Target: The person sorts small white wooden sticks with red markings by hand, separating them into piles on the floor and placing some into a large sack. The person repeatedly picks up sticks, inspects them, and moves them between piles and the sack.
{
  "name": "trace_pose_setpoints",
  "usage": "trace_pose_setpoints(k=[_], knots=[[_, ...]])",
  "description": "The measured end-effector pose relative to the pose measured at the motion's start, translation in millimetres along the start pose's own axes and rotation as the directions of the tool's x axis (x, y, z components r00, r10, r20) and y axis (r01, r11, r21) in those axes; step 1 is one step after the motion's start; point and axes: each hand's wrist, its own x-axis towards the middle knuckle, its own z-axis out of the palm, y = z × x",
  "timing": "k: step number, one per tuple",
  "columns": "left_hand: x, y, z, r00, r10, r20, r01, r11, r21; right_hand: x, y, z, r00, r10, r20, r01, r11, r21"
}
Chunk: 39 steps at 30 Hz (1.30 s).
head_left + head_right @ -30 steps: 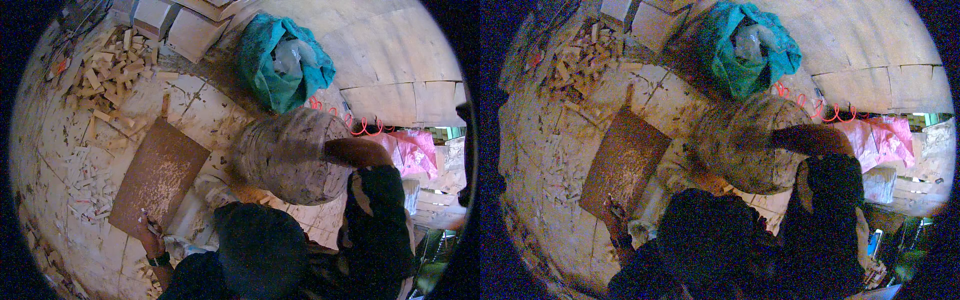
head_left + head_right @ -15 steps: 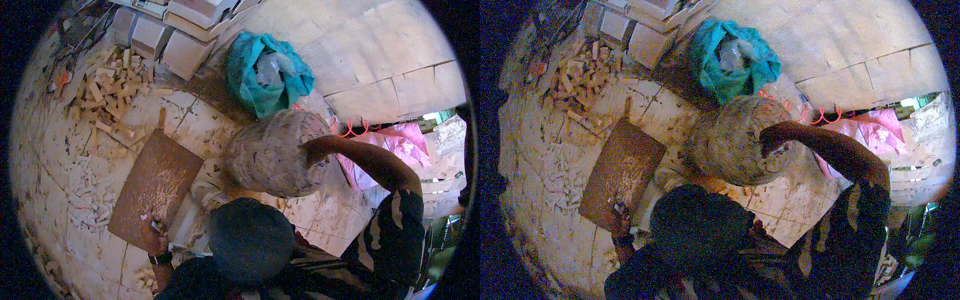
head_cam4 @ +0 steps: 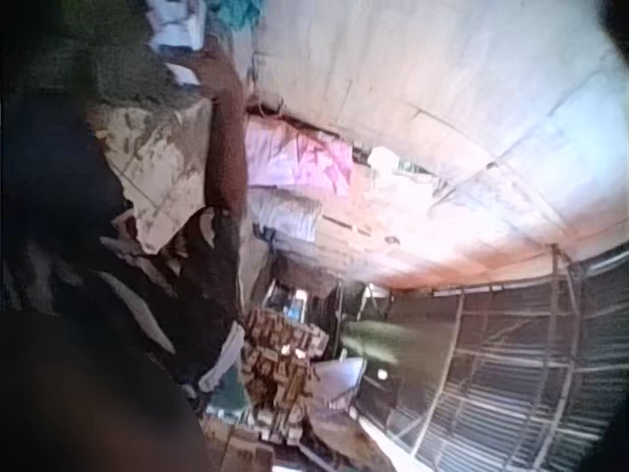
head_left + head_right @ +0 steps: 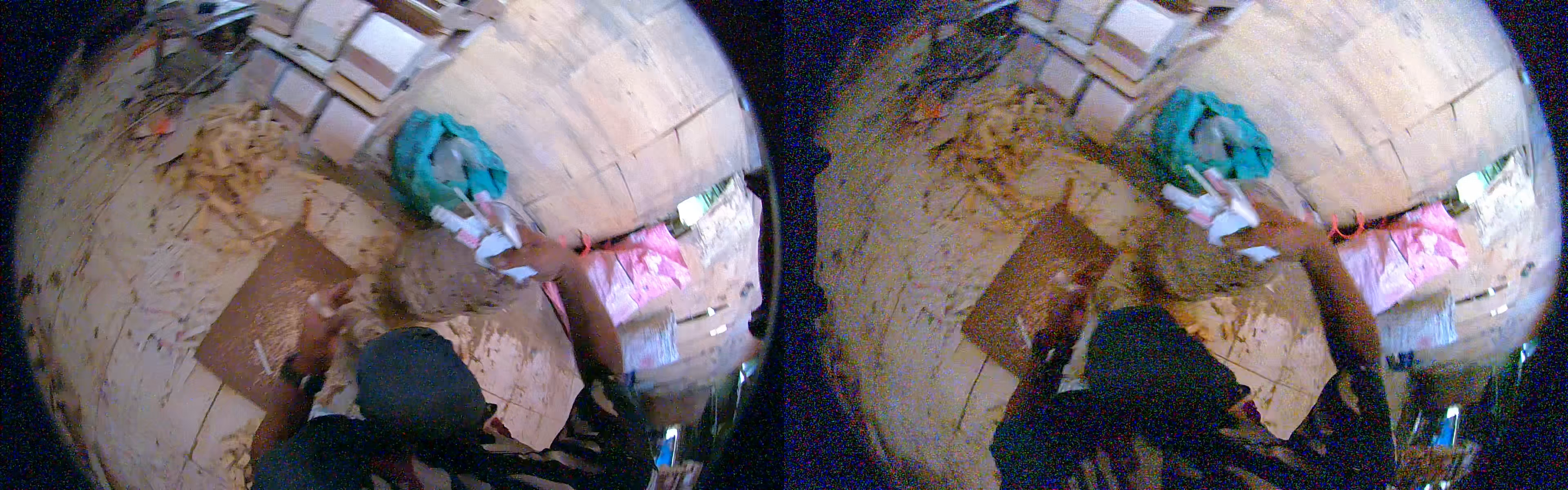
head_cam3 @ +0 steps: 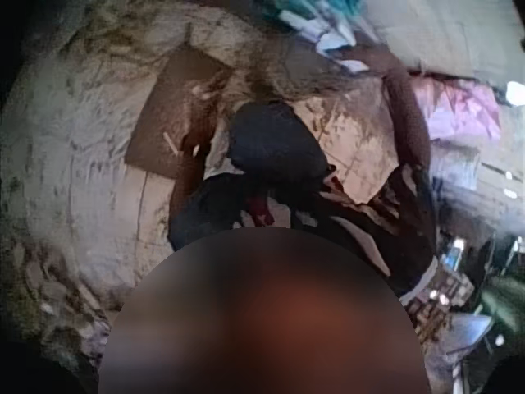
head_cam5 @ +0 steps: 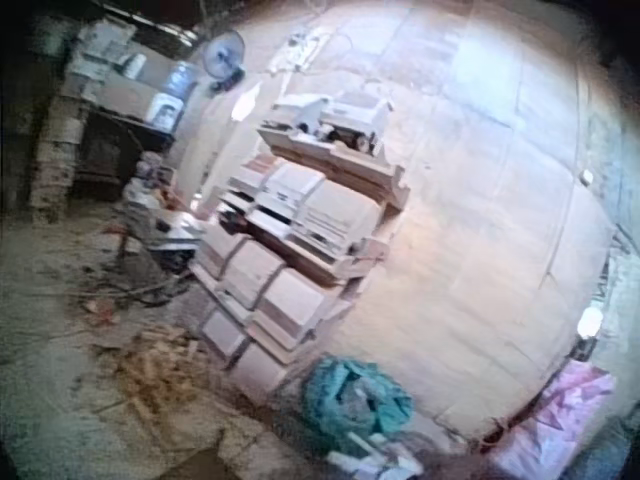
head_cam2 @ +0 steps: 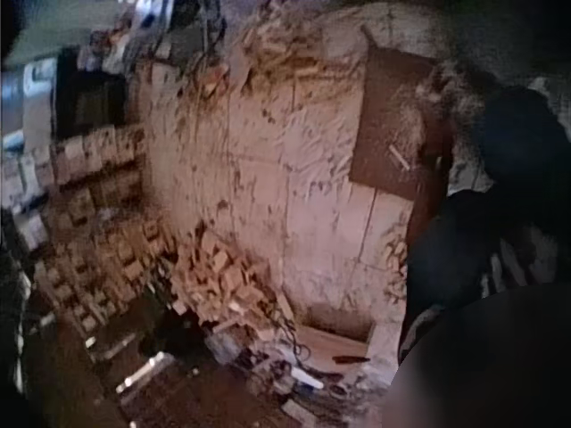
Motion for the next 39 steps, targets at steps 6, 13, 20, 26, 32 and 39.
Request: trace_pose_setpoints(k=[6,13,20,26,32,39], knots=[[-8.9,18.2,-11.8,0.965,0.248,-0.084,-0.251,0.968,-0.027,115.4,13.4,172.9,0.878,0.267,0.397,-0.211,0.961,-0.180],[-84.9,33.5,-86.5,0.845,0.191,-0.500,-0.247,0.968,-0.047,192.3,54.0,329.5,0.450,0.230,0.863,-0.385,0.922,-0.044],[-128.0,-8.9,-133.0,0.634,-0.034,-0.773,-0.459,0.788,-0.410,192.0,47.4,422.0,0.242,0.476,0.845,-0.380,0.848,-0.369],[-160.1,-15.4,-158.7,0.400,0.002,-0.917,-0.577,0.777,-0.250,179.5,43.6,438.2,0.427,-0.004,0.904,0.562,0.785,-0.262],[-167.5,-17.4,-169.6,0.257,-0.011,-0.966,-0.578,0.800,-0.163,171.3,13.9,451.4,0.350,-0.192,0.917,0.863,0.446,-0.236],[-169.6,-13.8,-167.9,0.364,0.325,-0.873,-0.115,0.946,0.304,199.2,-26.3,464.2,0.326,-0.090,0.941,0.838,0.489,-0.244]])
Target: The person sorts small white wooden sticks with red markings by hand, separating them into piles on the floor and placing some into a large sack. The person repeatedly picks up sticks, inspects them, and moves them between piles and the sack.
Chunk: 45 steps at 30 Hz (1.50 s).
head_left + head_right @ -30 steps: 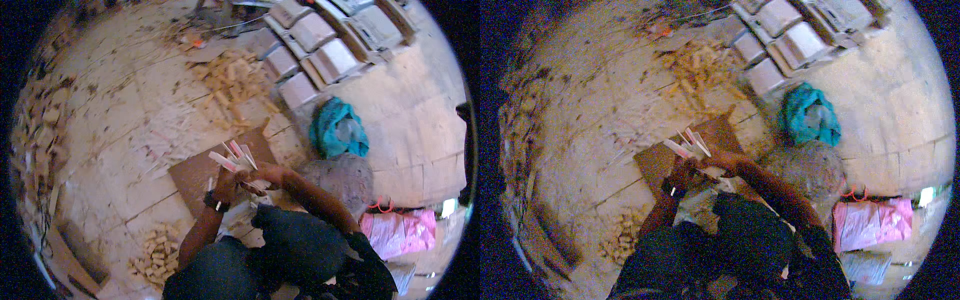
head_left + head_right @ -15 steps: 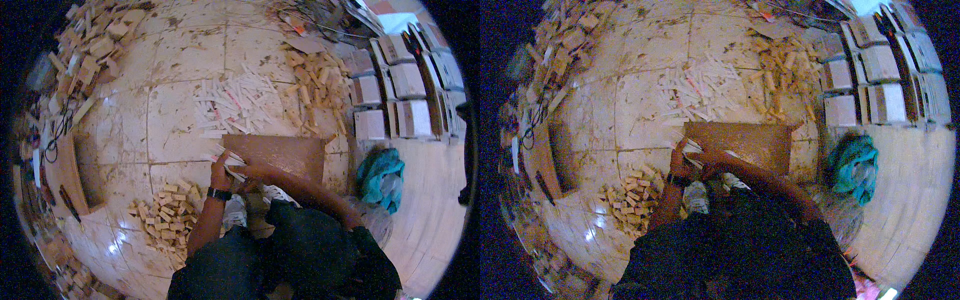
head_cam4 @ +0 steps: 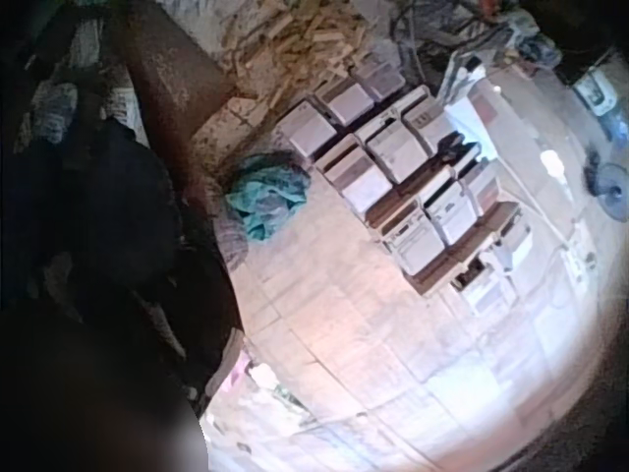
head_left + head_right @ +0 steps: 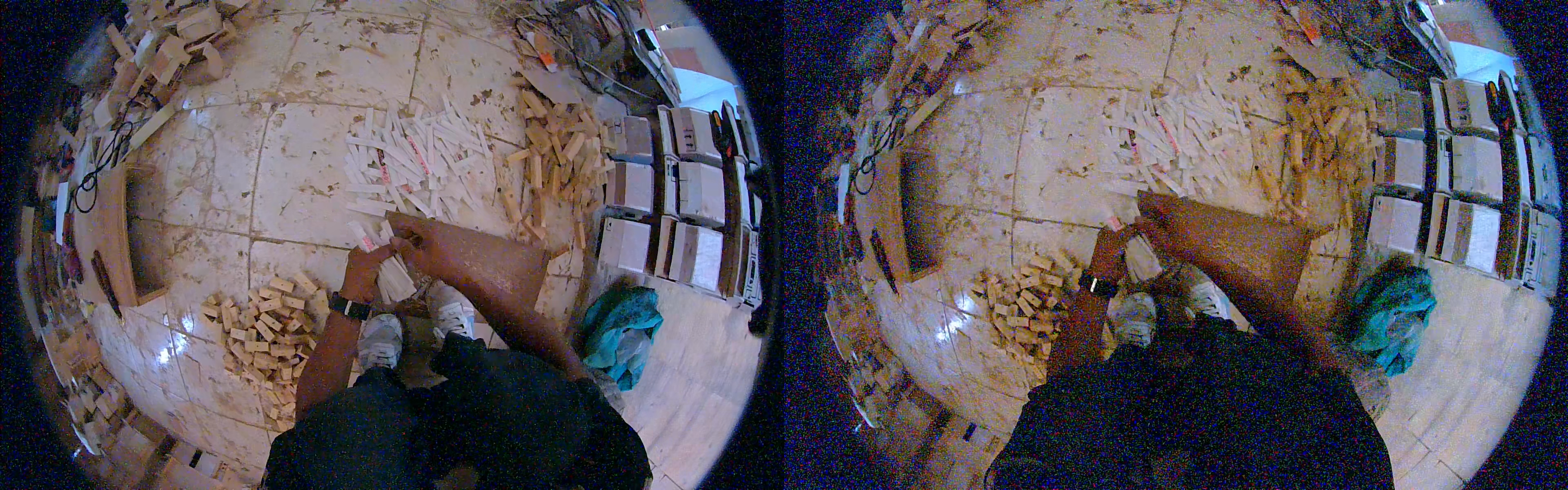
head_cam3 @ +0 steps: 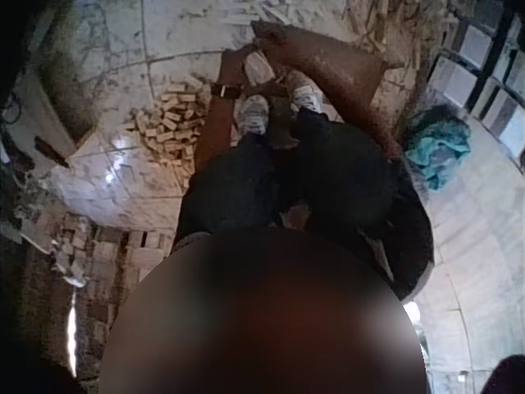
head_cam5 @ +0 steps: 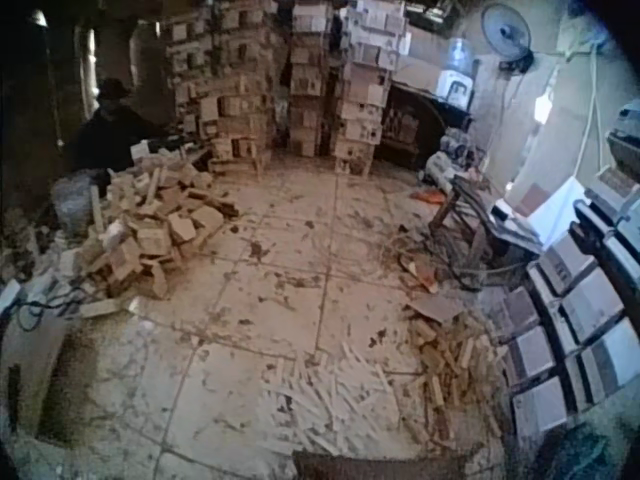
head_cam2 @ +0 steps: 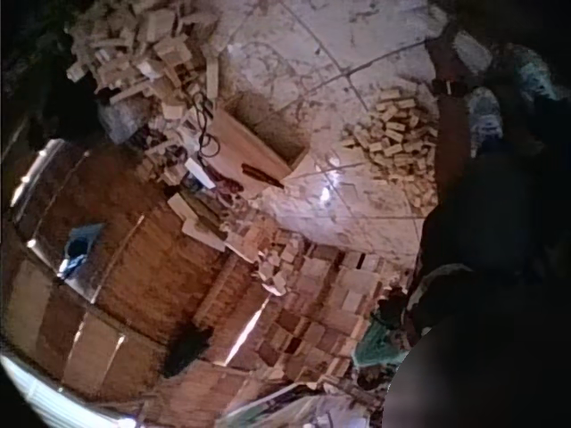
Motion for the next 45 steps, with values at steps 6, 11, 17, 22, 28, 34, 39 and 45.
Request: trace_pose_setpoints(k=[6,11,17,22,28,34,39,45], knots=[[-2.7,46.7,16.1,0.981,-0.171,-0.095,0.171,0.985,-0.006,5.9,10.9,8.5,0.963,0.263,0.051,-0.265,0.908,0.325],[-0.4,50.6,11.1,0.945,-0.314,-0.088,0.306,0.947,-0.096,12.8,39.2,9.4,0.994,-0.040,-0.104,0.002,0.940,-0.341],[0.7,42.5,8.3,0.926,-0.372,-0.066,0.351,0.912,-0.214,44.5,53.5,2.9,0.943,0.180,-0.280,-0.152,0.981,0.116],[2.6,43.2,9.9,0.975,-0.211,-0.075,0.201,0.973,-0.114,30.3,45.2,22.1,0.997,-0.051,-0.059,0.066,0.959,0.276],[0.6,47.6,4.4,0.932,-0.357,-0.059,0.349,0.931,-0.111,51.4,58.5,9.4,0.885,0.452,-0.115,-0.372,0.833,0.409],[0.7,52.9,5.7,0.922,-0.386,-0.014,0.380,0.914,-0.141,77.4,39.8,-66.7,0.845,-0.099,-0.526,-0.102,0.935,-0.341],[8.2,36.2,-0.4,0.954,-0.301,0.018,0.301,0.954,-0.012,67.1,23.4,-26.3,0.788,-0.231,-0.570,-0.068,0.889,-0.454],[8.4,14.6,-0.1,0.963,-0.251,0.100,0.238,0.963,0.127,66.3,33.0,6.9,0.999,-0.047,0.009,0.047,0.999,0.010]])
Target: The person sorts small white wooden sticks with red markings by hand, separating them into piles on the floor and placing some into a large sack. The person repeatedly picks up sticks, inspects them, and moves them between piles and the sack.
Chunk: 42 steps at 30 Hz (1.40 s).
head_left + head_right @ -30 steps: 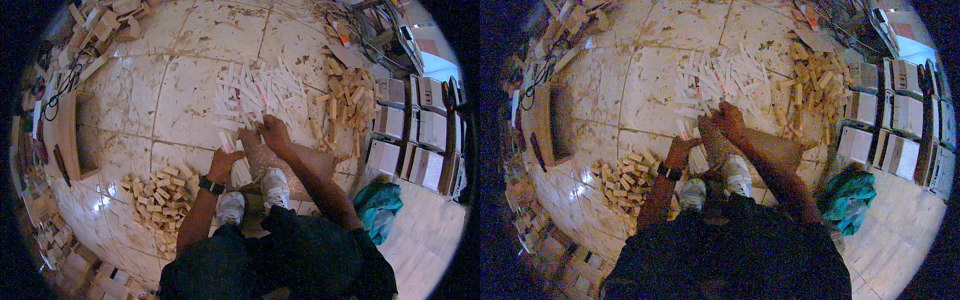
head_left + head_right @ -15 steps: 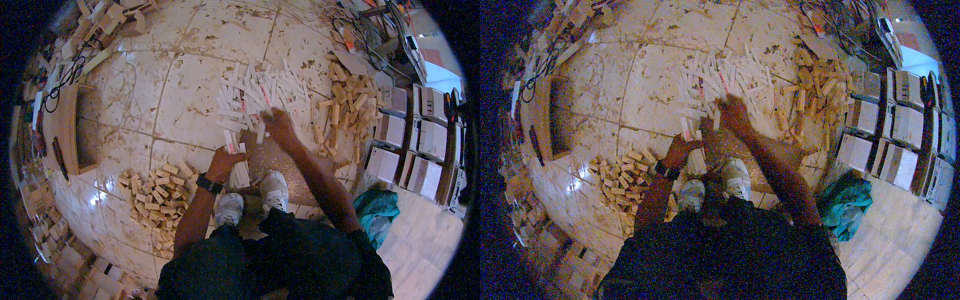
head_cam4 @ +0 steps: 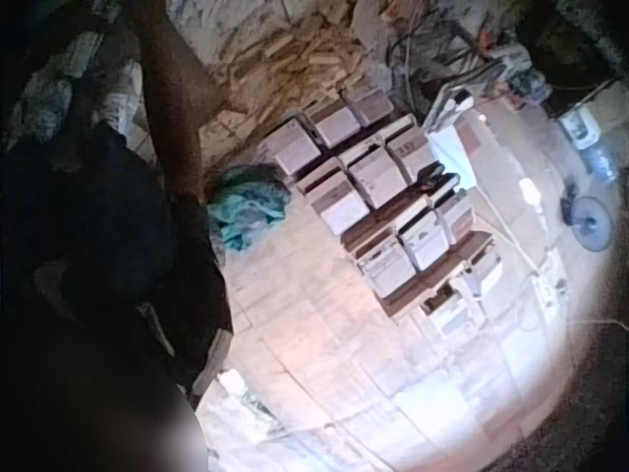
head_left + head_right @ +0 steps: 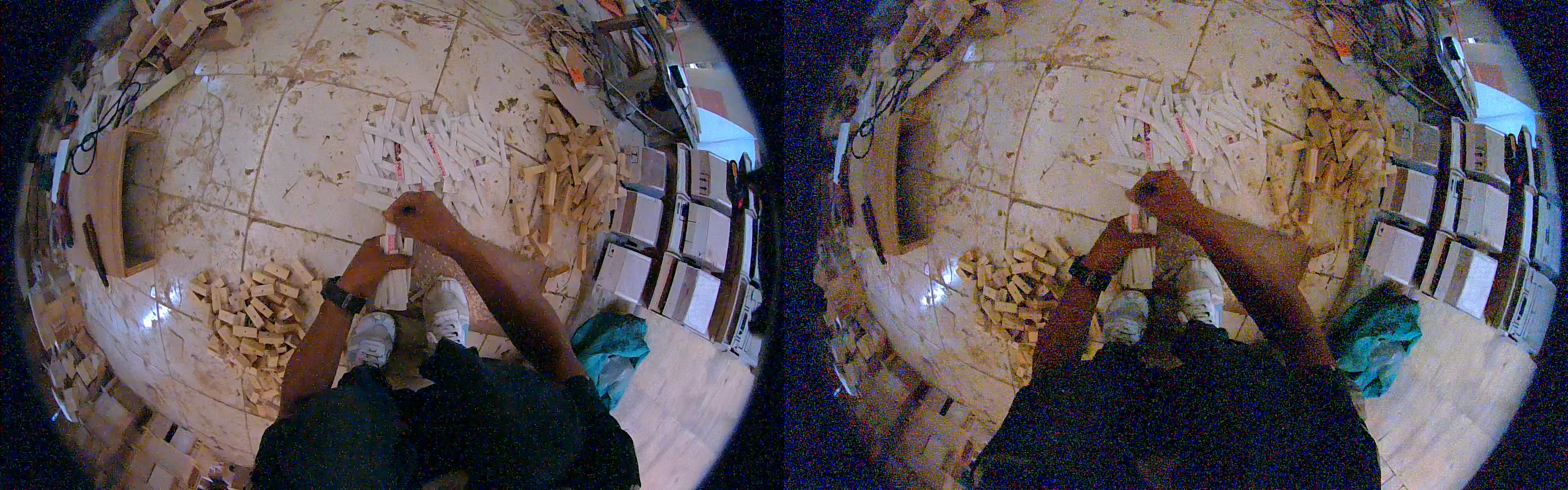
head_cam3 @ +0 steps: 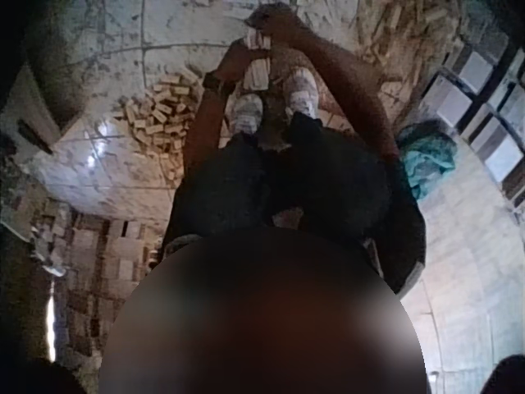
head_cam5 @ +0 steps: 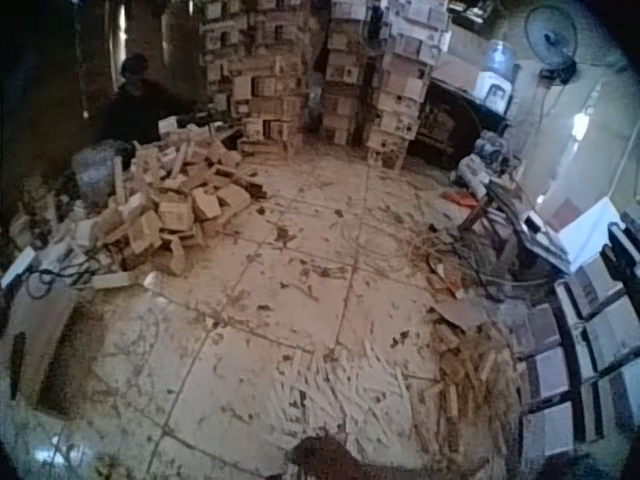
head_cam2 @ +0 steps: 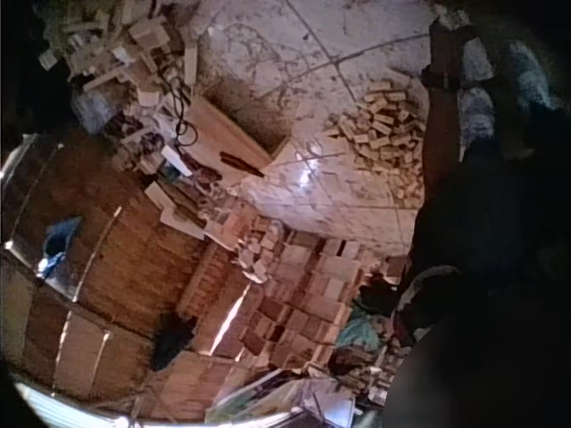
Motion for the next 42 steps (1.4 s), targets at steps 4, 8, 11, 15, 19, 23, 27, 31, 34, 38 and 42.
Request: trace_pose_setpoints(k=[4,8,11,15,19,23,27,31,34,38,42], knots=[[-6.6,5.8,1.6,0.995,0.053,-0.089,-0.058,0.997,-0.047,3.1,5.8,-19.5,0.968,0.146,-0.203,-0.047,0.904,0.425],[-13.0,7.7,4.7,0.982,-0.187,0.040,0.182,0.844,-0.504,-4.0,14.0,-32.5,0.919,0.261,-0.295,0.021,0.715,0.698],[-16.9,2.0,1.8,0.970,-0.241,0.031,0.198,0.709,-0.677,-14.4,16.4,-26.0,0.918,0.343,-0.197,-0.167,0.788,0.593],[-15.1,-2.3,-4.5,0.985,-0.168,-0.049,0.093,0.741,-0.665,-25.1,11.8,-20.4,0.924,0.360,-0.131,-0.159,0.670,0.725],[-14.4,2.2,-3.2,0.981,-0.184,-0.055,0.105,0.754,-0.649,-8.3,15.3,-61.7,0.900,0.314,-0.301,-0.180,0.899,0.399],[-19.6,7.5,-2.4,0.969,-0.235,-0.081,0.124,0.737,-0.665,27.1,31.2,-104.2,0.893,0.017,-0.451,-0.013,1.000,0.013],[-23.7,8.5,-4.9,0.968,-0.247,-0.039,0.159,0.731,-0.664,43.8,47.6,-110.8,0.867,0.200,-0.456,-0.145,0.977,0.154],[-27.2,6.7,-6.4,0.969,-0.240,-0.060,0.124,0.680,-0.722,35.9,63.0,-118.1,0.933,0.183,-0.309,-0.150,0.980,0.129],[-26.4,4.5,-6.9,0.967,-0.248,-0.064,0.139,0.718,-0.682,25.8,74.0,-129.2,0.934,-0.318,-0.165,0.192,0.832,-0.521],[-20.8,0.0,-4.4,0.960,-0.275,-0.059,0.160,0.705,-0.691,28.0,80.9,-124.7,0.885,0.292,-0.362,-0.147,0.914,0.379],[-19.7,-3.8,-4.0,0.967,-0.250,-0.051,0.150,0.720,-0.677,39.2,85.4,-121.9,0.893,0.022,-0.450,-0.063,0.995,-0.075]])
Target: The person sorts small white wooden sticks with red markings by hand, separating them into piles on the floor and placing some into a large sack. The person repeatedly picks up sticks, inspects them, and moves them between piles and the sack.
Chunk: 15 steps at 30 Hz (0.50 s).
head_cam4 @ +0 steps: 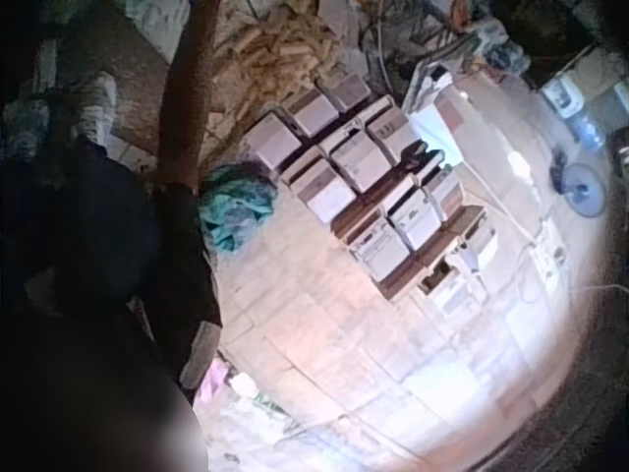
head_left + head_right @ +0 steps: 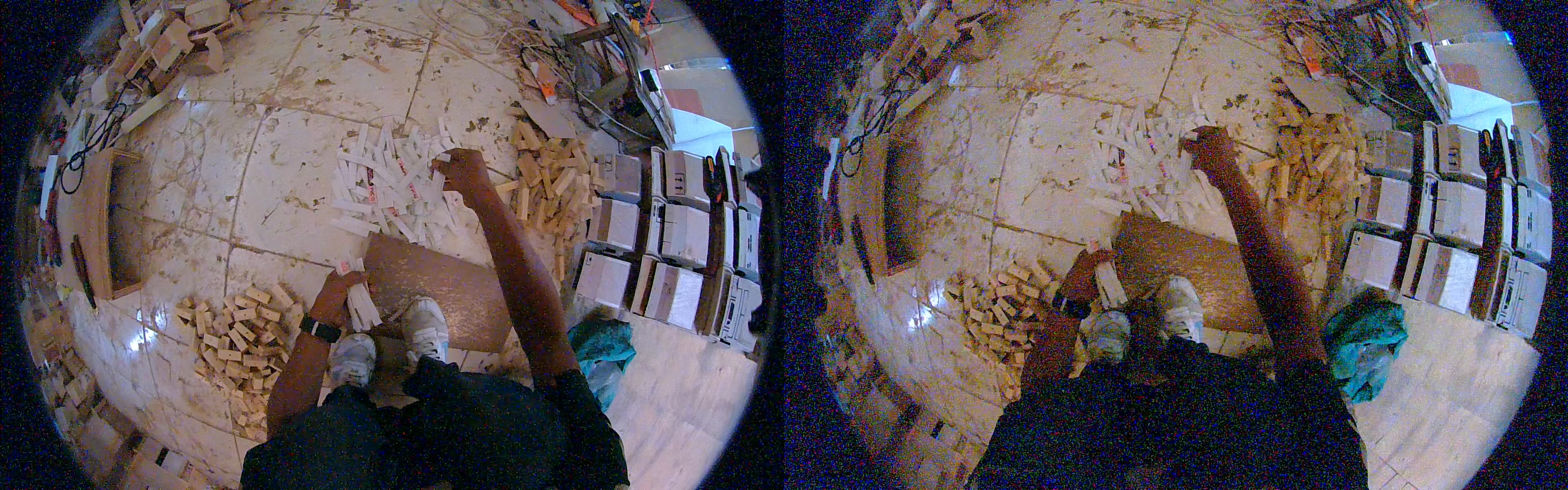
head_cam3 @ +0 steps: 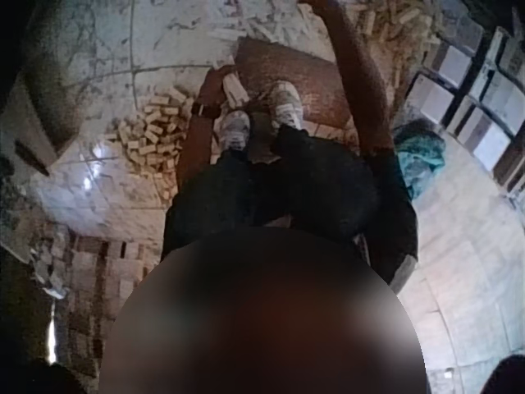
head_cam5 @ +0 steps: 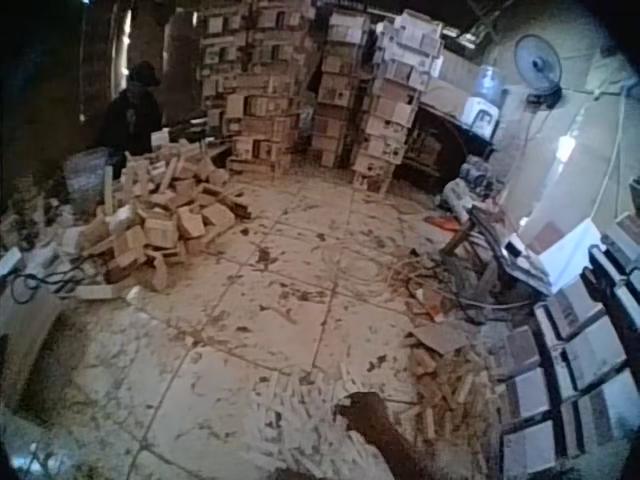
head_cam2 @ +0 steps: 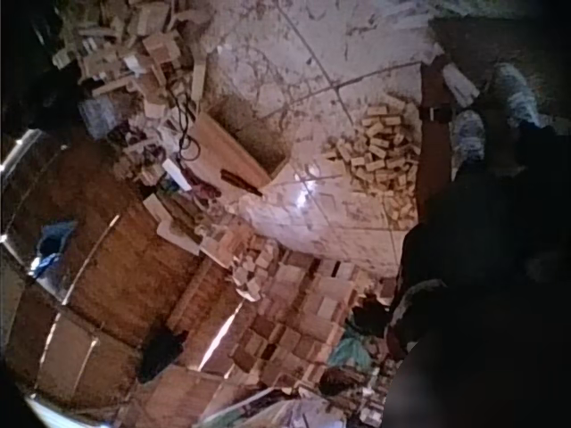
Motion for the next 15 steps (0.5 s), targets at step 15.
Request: trace_pose_setpoints(k=[15], knots=[[-8.6,2.6,1.1,1.000,0.016,-0.008,-0.016,0.999,0.033,1.3,-31.8,2.6,0.967,0.241,-0.079,-0.218,0.950,0.225]])
